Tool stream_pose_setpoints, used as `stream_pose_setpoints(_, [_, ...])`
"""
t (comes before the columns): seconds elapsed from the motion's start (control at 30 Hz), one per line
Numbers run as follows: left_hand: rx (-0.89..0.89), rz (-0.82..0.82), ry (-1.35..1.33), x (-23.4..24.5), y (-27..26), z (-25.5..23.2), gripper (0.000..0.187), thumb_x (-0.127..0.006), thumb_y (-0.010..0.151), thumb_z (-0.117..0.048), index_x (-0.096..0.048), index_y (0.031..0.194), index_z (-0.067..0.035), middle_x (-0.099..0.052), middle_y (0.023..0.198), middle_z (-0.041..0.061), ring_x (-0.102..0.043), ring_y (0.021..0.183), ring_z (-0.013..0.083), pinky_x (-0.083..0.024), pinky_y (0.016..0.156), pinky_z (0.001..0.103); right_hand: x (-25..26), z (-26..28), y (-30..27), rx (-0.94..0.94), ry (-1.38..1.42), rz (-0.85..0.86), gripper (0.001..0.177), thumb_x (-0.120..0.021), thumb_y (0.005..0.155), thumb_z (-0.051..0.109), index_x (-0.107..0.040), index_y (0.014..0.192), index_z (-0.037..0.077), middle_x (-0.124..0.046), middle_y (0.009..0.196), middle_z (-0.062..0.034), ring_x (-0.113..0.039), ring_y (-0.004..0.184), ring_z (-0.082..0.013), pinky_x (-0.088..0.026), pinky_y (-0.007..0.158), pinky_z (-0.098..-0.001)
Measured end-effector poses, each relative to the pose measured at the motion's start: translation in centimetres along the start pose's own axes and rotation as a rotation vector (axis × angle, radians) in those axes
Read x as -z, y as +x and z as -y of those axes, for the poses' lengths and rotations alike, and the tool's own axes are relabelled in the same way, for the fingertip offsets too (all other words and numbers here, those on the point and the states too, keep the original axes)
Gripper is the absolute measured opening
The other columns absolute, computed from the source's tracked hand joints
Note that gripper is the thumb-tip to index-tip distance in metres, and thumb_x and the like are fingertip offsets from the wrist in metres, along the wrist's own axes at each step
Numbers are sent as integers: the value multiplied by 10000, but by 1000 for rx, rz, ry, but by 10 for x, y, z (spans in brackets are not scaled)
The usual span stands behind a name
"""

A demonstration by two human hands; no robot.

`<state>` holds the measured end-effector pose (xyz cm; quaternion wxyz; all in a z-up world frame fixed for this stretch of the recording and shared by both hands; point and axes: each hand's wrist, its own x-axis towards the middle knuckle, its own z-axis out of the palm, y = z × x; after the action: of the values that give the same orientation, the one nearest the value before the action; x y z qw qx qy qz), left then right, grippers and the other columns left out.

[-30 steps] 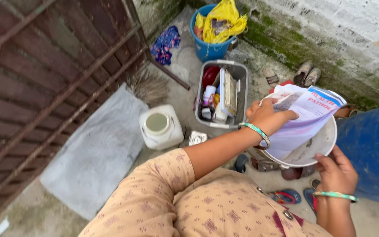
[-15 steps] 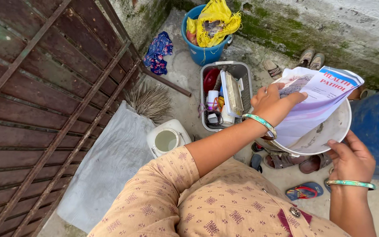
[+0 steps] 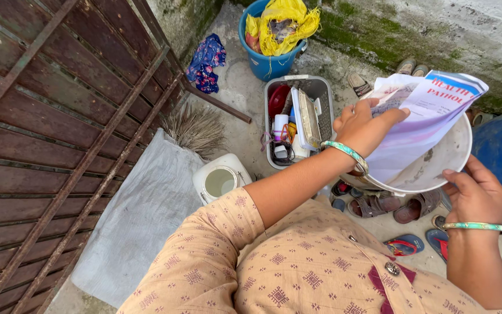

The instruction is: The person sorts through various household items by picking them up from a bucket and placing them into a larger plastic basket.

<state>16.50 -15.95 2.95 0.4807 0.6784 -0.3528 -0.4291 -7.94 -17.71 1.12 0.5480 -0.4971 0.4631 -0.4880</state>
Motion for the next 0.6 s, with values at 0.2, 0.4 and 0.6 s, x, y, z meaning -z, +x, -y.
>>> stream_pose_setpoints(0.2, [-5,-12,23,-1,8,0,1021,-637,705,-686,-506,1464,-16,-463,1446,312,-293,1414,435,-185,1181,457,-2,-3,4,-31,-27,-29,450,-615,917,-108,-646,1365,-83,-712,1209,-121,-702,1016,-184,-580,878,-291])
stream_pose_setpoints(0.4, [37,7,6,-3,13,-4,1041,-642,685,-684,-490,1475,-22,-423,1463,316,-304,1389,449,-215,1160,461,-1,-4,13,-52,-26,-44,454,-614,910,-112,-651,1361,-76,-718,1208,-120,-701,1006,-179,-576,865,-288])
stream_pose_setpoints(0.6, [21,1,5,-11,27,-8,1037,-650,699,-678,-497,1467,1,-441,1464,320,-272,1425,443,-216,1169,462,-3,-1,26,-53,-12,-29,437,-602,918,-110,-653,1351,-73,-715,1223,-119,-699,1013,-177,-586,873,-292])
